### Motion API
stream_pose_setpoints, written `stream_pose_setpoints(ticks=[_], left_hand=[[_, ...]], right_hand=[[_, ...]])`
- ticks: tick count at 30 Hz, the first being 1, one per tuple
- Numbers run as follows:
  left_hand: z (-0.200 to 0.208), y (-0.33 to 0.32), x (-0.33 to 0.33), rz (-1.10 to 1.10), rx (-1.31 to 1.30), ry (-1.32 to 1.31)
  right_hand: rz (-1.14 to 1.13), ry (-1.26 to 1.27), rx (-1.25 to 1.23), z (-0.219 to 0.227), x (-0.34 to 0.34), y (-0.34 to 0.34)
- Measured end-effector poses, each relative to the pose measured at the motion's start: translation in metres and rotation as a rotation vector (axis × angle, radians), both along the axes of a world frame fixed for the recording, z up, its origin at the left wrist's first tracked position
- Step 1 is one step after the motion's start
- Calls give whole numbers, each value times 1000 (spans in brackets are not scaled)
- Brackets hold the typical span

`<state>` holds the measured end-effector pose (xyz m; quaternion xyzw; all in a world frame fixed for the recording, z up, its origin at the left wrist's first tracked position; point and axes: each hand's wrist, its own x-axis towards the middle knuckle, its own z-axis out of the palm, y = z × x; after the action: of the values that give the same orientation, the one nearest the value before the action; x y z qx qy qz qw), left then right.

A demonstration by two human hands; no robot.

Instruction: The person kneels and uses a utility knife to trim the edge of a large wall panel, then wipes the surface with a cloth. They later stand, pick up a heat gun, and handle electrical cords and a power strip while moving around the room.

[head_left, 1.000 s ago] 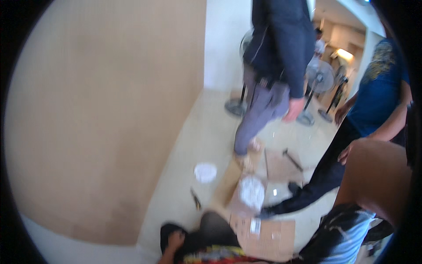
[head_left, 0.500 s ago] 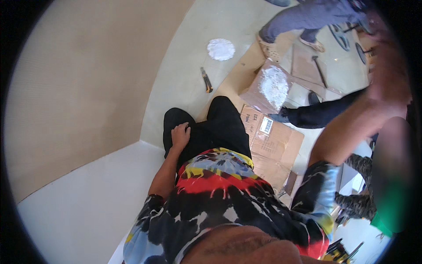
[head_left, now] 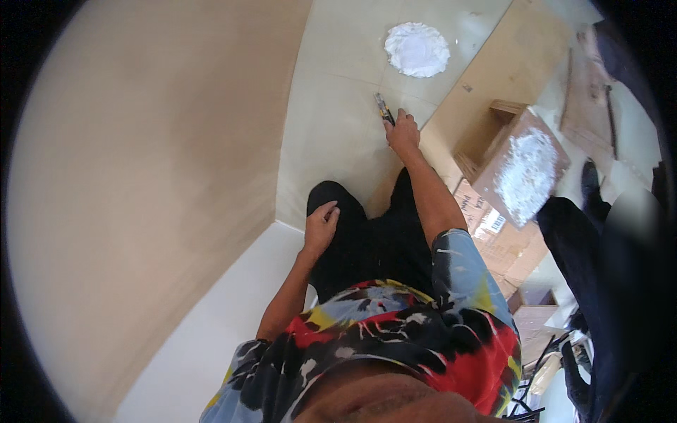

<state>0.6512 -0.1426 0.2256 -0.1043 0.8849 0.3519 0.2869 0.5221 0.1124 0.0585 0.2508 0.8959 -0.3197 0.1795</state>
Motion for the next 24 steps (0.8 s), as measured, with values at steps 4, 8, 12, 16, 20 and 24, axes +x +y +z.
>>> stream_pose_setpoints(ticks=[4, 8, 12, 16, 20, 24], left_hand=[[-22, 25, -113, -248, -69, 49], [-83, 62, -289, -601, -102, 250], [-157, 118, -478, -1054, -295, 309], [-182, 216, -588, -1486, -454, 279], [-237, 226, -623, -1740, -407, 780], [-255, 198, -650, -1756, -303, 831]], right_hand=[[29, 34, -2, -44, -5, -17], [15, 101, -282, -37, -8, -33], [-6, 161, -526, -48, -20, -63], [-255, 10, -692, -45, -77, -103], [-324, 5, -779, -42, -151, -132], [-331, -29, -772, -43, -211, -150]])
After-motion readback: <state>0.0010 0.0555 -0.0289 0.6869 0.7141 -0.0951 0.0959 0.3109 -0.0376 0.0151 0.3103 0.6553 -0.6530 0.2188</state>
